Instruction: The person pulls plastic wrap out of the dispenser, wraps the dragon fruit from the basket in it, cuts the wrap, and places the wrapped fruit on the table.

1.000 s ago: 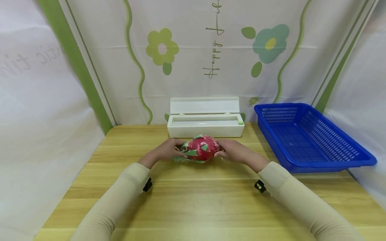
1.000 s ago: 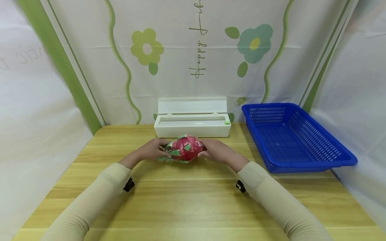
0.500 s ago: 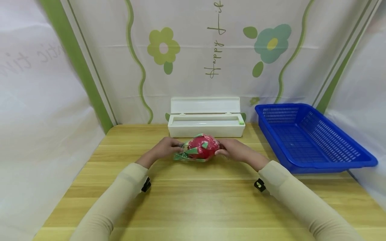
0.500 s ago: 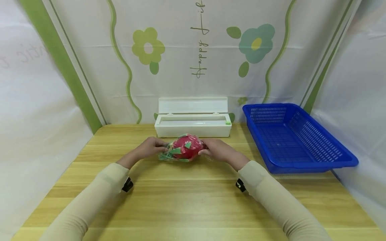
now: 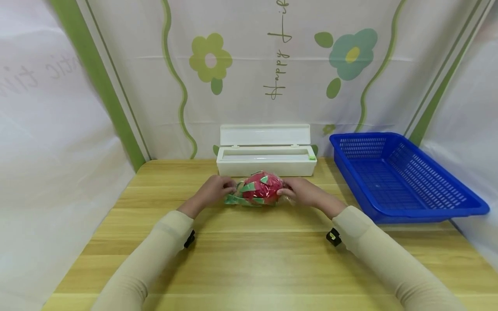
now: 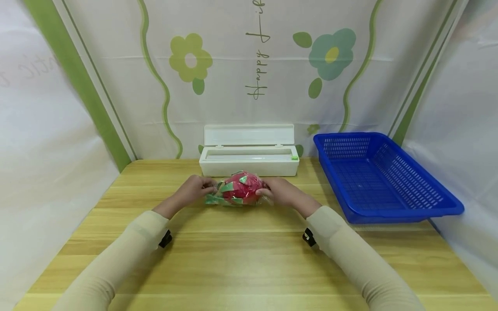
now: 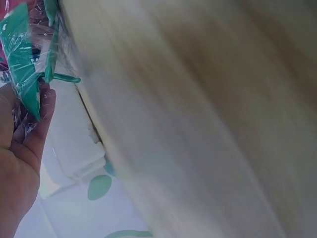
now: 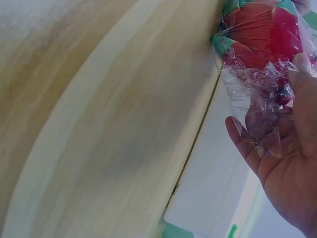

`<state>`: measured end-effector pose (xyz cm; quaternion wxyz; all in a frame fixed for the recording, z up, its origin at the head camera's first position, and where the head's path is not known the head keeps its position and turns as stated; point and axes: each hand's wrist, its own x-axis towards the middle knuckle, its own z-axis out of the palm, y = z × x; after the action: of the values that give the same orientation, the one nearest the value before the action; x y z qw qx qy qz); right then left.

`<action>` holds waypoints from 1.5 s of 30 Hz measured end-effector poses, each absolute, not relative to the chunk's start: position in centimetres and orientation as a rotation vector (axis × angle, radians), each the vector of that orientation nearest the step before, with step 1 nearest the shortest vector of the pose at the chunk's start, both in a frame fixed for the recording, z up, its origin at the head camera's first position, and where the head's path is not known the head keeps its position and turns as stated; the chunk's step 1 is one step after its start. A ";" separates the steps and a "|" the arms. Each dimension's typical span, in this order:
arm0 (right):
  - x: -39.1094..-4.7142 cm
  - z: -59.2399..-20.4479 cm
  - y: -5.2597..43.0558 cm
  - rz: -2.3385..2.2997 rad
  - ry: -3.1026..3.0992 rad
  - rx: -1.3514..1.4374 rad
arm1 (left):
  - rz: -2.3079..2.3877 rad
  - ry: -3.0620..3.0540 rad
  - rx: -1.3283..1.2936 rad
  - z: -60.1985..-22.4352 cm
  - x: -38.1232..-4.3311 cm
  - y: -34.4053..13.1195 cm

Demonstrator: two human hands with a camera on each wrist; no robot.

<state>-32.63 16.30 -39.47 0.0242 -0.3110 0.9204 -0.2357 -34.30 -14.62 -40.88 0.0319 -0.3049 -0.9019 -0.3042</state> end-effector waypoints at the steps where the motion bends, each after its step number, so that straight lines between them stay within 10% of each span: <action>1: -32.7 -39.5 16.3 -0.738 2.844 -0.953 | -0.938 -2.772 -0.949 -40.8 -34.3 -14.6; 45: -33.8 -38.6 17.4 -1.081 2.982 -0.880 | -1.090 -2.817 -0.840 -40.8 -34.7 -14.5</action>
<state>-33.82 17.37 -38.56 -0.0752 -0.2666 0.9033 -0.3275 -34.73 -14.47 -40.78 0.0031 -0.2681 -0.8985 -0.3477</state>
